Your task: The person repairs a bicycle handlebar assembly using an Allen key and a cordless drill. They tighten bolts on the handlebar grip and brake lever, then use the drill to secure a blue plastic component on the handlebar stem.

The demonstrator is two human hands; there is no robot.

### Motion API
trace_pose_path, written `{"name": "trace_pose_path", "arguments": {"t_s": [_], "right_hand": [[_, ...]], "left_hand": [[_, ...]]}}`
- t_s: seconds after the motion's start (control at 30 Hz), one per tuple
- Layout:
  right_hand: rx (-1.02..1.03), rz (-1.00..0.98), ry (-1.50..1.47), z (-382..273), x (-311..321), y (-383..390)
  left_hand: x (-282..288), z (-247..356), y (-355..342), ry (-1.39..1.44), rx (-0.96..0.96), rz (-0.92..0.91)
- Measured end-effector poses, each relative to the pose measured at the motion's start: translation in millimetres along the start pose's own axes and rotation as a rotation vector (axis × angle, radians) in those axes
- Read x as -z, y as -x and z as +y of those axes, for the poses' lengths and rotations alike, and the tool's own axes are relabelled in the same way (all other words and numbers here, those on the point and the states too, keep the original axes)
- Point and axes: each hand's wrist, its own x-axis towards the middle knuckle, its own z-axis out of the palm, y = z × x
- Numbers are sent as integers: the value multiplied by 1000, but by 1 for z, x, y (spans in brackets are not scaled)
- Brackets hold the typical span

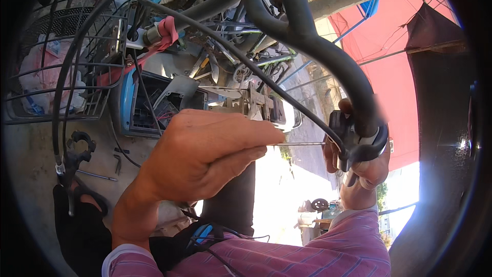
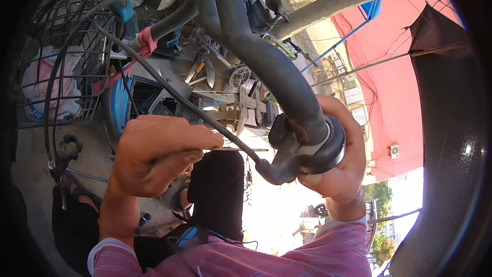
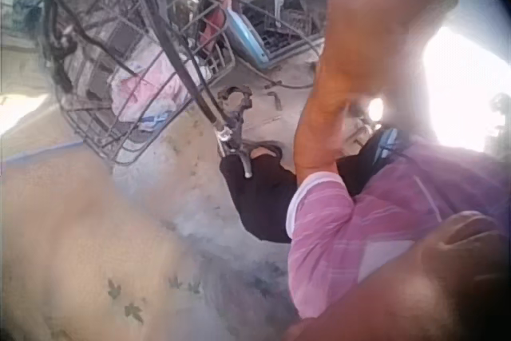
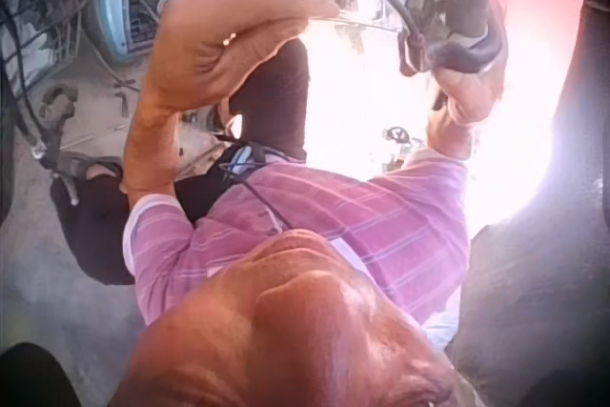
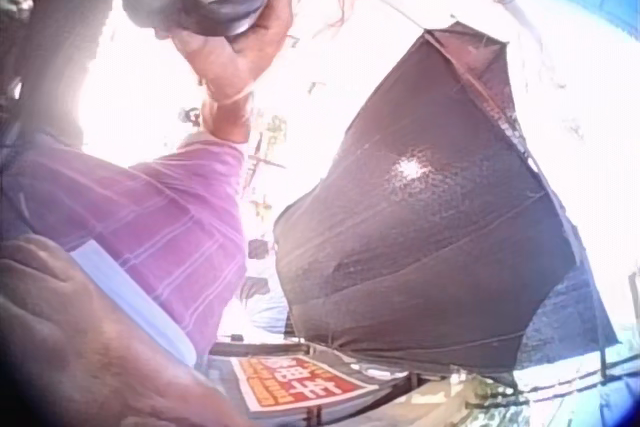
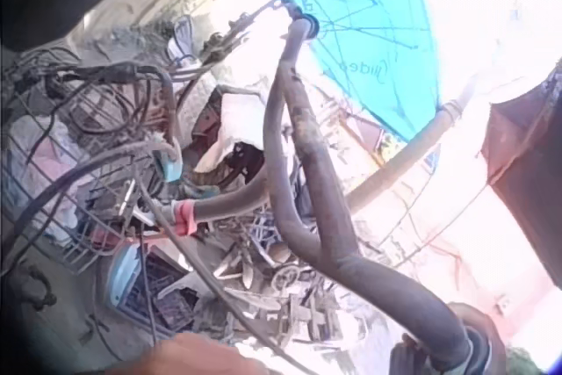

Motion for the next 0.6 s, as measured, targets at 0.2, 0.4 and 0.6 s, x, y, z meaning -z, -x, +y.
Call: {"name": "trace_pose_path", "arguments": {"t_s": [0.2,0.4,0.6], "right_hand": [[-132,-325,-313,-10,-1,-21],[-117,-565,-560,0,10,-19],[-56,-675,-789,17,1,-10]], "left_hand": [[9,65,19,-262,447,89],[11,129,50,-473,459,488],[-49,184,3,-618,-10,316]]}}
